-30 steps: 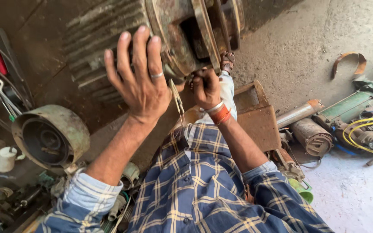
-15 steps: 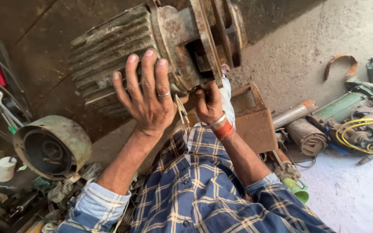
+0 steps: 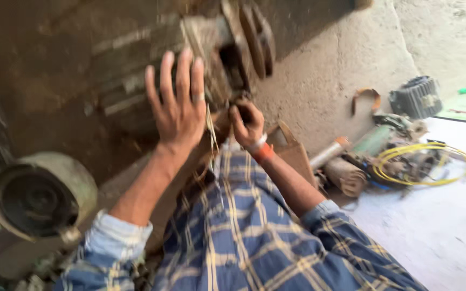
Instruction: The person uses a wrench to tighten bolts on an electric motor placed on a wooden workbench. They repeatedly adjust the motor's position and apply torque to secure the components.
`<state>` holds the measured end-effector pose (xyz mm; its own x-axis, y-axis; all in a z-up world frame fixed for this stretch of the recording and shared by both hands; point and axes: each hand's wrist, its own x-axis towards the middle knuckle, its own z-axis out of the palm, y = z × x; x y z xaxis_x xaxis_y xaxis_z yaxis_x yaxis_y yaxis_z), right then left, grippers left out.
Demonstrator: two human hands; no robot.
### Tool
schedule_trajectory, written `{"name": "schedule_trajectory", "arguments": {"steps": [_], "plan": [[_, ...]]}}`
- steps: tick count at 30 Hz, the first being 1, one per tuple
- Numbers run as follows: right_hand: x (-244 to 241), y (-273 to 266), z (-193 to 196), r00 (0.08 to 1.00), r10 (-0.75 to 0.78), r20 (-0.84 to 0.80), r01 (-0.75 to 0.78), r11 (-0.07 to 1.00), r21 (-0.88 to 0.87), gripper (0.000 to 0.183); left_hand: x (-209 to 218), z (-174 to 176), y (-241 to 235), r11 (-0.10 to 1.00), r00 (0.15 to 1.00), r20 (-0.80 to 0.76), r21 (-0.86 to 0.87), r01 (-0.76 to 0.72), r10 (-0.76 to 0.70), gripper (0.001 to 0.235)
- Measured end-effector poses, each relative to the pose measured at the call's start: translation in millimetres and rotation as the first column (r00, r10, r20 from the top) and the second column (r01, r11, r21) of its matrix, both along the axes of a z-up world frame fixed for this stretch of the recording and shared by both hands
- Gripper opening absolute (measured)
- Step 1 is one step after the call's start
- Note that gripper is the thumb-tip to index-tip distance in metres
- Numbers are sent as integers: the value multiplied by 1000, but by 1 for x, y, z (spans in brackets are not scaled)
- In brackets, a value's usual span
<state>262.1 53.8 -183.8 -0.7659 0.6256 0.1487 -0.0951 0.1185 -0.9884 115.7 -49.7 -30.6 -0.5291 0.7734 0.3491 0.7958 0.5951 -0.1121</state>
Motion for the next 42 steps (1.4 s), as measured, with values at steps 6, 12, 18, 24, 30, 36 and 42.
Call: {"name": "schedule_trajectory", "arguments": {"steps": [6,12,18,24,30,36,42], "plan": [[10,5,-28,997,28,75,8,896,-443,19,-7,17,-19,986,862,479,80,144,-164,113],[-2,18,-60,913,-178,366,392,630,-671,33,-21,31,-16,925,774,596,379,-35,-215,111],[54,58,40,789,39,614,33,994,-106,29,-29,19,12,936,875,472,248,-249,108,135],[-4,147,230,843,-317,435,-56,752,657,8,-45,34,28,961,820,525,14,-276,228,143],[-172,147,259,825,321,465,-565,468,679,7,-45,43,34,951,787,560,-6,-310,260,148],[-238,148,239,605,539,586,-786,286,549,10,-43,53,42,908,738,596,35,-419,317,99],[-288,131,233,433,529,730,-897,173,407,14,-38,51,64,852,665,610,-33,-522,431,90]]}}
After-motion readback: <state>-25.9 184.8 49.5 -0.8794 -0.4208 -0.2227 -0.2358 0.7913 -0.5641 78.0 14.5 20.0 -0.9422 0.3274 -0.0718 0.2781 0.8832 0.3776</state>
